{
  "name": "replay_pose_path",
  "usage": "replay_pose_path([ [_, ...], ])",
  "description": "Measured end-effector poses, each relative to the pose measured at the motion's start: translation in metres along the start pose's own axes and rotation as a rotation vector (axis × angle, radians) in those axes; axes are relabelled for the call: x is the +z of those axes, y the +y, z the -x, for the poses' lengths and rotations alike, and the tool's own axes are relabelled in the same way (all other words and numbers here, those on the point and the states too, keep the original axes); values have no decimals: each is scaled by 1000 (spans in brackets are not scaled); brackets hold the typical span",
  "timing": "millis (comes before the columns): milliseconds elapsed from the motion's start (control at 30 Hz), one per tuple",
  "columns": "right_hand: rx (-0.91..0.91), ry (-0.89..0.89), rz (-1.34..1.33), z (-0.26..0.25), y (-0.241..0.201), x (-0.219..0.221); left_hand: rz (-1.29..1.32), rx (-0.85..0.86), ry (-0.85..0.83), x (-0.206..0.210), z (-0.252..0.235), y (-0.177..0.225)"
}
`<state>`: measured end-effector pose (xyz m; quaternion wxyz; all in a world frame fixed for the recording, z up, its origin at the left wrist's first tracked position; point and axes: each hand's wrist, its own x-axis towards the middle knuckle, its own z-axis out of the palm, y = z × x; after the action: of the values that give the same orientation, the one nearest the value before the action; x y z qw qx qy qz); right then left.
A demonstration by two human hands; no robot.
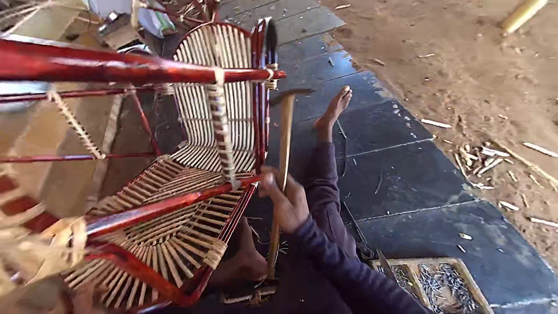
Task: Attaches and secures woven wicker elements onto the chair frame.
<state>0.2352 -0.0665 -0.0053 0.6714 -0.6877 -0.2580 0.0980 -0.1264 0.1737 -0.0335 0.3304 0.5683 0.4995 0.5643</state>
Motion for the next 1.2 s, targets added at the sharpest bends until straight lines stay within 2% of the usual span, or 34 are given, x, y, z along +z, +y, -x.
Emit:
replay_pose_path([
  [33, -14, 39, -14, -19, 4, 13, -24, 59, -16, -6, -4, -16],
  [133, -54, -18, -117, -50, 12, 50, -64, 58, 76, -2, 0, -14],
  [200, -23, -89, -141, -47, 13, 66, -64, 41, 107, -2, 1, -13],
  [300, 19, -123, -133, -32, 12, 62, -91, 38, 104, -5, 5, -14],
  [433, 19, 4, -204, -9, 2, 60, 32, 11, 152, -5, 3, 5],
  [533, 32, 100, -123, -21, 1, 60, 56, 6, 123, -4, -1, 0],
  [633, 22, 209, 27, -60, -5, 53, 277, -40, 13, 4, 2, 26],
  [700, -32, 251, 94, -95, -6, 35, 376, -43, -19, 19, 14, 62],
  [767, -78, 278, 127, -121, -17, 4, 413, 74, -58, 38, 31, 97],
  [800, -86, 292, 114, -127, -28, -16, 442, 201, -137, 43, 37, 109],
  [833, -86, 294, 89, -127, -39, -37, 499, 248, -202, 50, 41, 124],
  [900, -68, 286, 26, -105, -66, -74, 610, 212, -342, 62, 56, 158],
  [967, -101, 278, 62, -61, -78, -103, 620, 96, -426, 73, 80, 188],
  [1067, -204, 291, 101, 18, -69, -130, 677, -50, -592, 78, 104, 201],
  [1200, -183, 269, 46, 91, -36, -136, 714, -419, -769, 68, 130, 206],
])
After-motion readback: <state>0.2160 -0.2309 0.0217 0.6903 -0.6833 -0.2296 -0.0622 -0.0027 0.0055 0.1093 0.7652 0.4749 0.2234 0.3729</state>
